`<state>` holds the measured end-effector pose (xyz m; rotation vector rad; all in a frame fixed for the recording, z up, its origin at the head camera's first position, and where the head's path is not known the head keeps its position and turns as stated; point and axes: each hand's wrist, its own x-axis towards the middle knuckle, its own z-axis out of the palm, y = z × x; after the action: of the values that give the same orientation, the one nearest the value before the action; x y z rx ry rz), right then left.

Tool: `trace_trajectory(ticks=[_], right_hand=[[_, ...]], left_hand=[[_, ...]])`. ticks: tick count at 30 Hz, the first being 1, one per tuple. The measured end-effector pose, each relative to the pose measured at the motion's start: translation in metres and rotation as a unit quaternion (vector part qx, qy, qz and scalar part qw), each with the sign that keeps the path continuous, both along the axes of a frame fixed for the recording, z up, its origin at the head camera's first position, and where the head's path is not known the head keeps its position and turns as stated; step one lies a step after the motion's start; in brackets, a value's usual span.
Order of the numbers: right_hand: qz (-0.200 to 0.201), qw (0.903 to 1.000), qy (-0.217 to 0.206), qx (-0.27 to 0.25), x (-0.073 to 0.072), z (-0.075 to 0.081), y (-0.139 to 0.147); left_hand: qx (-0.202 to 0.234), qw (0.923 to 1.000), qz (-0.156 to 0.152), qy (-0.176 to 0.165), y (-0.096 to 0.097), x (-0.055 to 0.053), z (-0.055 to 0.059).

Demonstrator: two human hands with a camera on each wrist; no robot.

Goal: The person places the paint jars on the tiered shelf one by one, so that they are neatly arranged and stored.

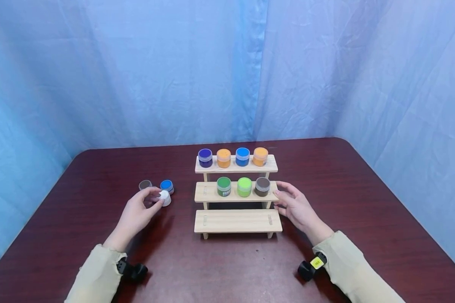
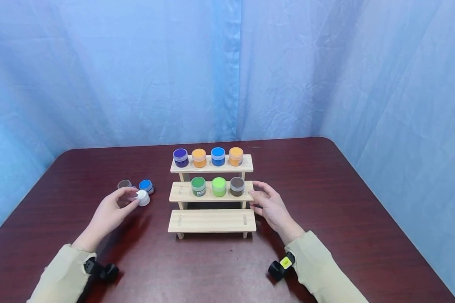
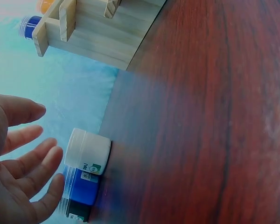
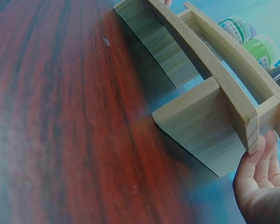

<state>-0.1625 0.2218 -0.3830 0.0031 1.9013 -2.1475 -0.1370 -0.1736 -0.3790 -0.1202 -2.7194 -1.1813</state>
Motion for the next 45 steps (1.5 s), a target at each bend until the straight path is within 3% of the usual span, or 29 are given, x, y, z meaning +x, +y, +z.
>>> trace_trajectory(ticks=[8,15,22,37,45], right_hand=[[0.001,1.0,0.002,-0.002,0.0004,0.0006,0.0002],[-0.004,1.0,-0.003,0.001,0.0006,0.0009,-0.0005],[-0.005,1.0,-0.001,-0.001,0.0007,-0.0006,0.0],[-0.004,1.0,-0.001,0.0,0.002,0.0016,-0.0004],[-0.006,1.0,-0.002,-0.003,0.0001,-0.0013,-0.0006]], left_hand=[[-0.025,0.9993,-0.002,-0.029,-0.0024,-0.0017,-0.0012],[-0.045,0.9984,-0.004,-0.033,-0.0024,-0.0013,0.0016],[-0.049,0.9981,-0.006,-0.037,-0.0019,-0.0024,0.0019],[-0.054,0.9954,-0.01,-0.078,0.0,-0.0074,0.0066],[-0.054,0.9955,-0.022,-0.074,0.0017,-0.0095,0.0034]])
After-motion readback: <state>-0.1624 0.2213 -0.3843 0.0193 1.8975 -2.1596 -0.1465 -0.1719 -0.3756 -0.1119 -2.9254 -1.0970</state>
